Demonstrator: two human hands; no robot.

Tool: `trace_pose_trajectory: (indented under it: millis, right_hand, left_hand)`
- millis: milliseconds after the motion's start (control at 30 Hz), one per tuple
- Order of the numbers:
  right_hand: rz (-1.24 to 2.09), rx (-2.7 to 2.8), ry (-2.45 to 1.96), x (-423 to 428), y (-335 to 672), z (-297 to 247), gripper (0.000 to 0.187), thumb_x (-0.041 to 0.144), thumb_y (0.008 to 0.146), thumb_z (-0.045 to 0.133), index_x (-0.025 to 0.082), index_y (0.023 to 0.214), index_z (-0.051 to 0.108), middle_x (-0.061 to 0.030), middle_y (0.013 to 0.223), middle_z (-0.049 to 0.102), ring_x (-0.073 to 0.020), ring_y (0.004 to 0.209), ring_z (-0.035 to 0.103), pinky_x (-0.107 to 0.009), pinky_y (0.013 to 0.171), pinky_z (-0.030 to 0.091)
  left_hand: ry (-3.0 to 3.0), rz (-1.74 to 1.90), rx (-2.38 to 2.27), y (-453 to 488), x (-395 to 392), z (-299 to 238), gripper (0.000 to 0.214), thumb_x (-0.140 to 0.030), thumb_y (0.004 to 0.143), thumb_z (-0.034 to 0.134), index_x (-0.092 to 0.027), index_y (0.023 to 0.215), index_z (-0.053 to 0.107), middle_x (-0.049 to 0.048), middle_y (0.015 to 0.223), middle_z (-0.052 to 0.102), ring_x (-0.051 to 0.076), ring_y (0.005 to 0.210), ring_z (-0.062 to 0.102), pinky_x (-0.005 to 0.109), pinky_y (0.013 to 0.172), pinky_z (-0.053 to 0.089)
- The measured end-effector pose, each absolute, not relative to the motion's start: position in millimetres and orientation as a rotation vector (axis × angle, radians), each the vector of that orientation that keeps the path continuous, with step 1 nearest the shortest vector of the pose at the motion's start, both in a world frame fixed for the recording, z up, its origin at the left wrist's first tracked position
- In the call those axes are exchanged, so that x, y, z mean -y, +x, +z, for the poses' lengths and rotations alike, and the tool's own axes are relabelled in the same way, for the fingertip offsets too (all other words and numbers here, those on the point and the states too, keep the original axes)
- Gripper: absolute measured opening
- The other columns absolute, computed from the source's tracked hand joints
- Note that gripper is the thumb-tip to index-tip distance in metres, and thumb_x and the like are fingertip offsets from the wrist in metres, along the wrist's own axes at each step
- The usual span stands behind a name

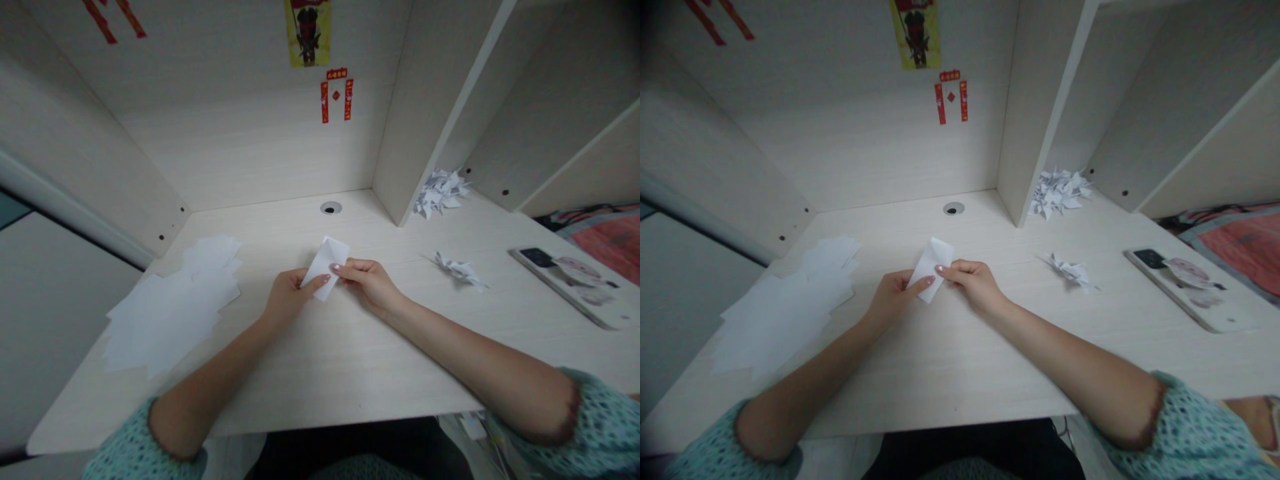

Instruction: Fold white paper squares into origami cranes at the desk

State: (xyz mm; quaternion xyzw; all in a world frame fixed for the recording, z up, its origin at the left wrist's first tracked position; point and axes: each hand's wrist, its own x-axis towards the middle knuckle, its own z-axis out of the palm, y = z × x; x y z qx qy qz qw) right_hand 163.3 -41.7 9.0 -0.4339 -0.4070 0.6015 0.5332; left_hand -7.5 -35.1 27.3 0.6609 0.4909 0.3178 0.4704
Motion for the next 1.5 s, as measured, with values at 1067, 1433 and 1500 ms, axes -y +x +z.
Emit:
trace_pose_trajectory:
  millis: [1067,1433,1500]
  right_hand:
    - [1.421,0.88,-1.059,22.8,195.4,18.5,0.021,0.035,0.057,0.08,0.018,0.065,0.07,-0.0007,0.063,0.06,-0.0116,0.058,0.048,-0.027,0.055,0.035]
    - [1.257,1.338,-1.096,22.6,191.3,14.0,0.039,0.052,0.069,0.066,0.015,0.08,0.069,0.0001,0.064,0.057,-0.0107,0.058,0.049,-0.023,0.053,0.036]
    - [1.278,1.43,-1.153,24.7,187.7,11.5,0.039,0.051,0.065,0.07,0.013,0.071,0.068,0.0024,0.055,0.052,-0.0087,0.052,0.043,-0.022,0.049,0.031]
  left_hand:
    - [1.714,0.717,-1.256,-8.3,36.3,25.2,0.043,-0.056,0.073,0.056,-0.015,0.057,0.054,-0.0027,0.051,0.04,0.009,0.048,0.036,0.022,0.046,0.02]
    - [1.825,0.695,-1.346,-7.9,35.8,22.8,0.042,-0.054,0.073,0.056,-0.015,0.058,0.058,-0.0023,0.052,0.047,0.011,0.049,0.042,0.022,0.046,0.025]
    - [1.861,0.711,-1.367,-8.8,35.5,23.9,0.039,-0.052,0.072,0.059,-0.016,0.06,0.063,-0.0019,0.053,0.052,0.012,0.051,0.045,0.022,0.048,0.028]
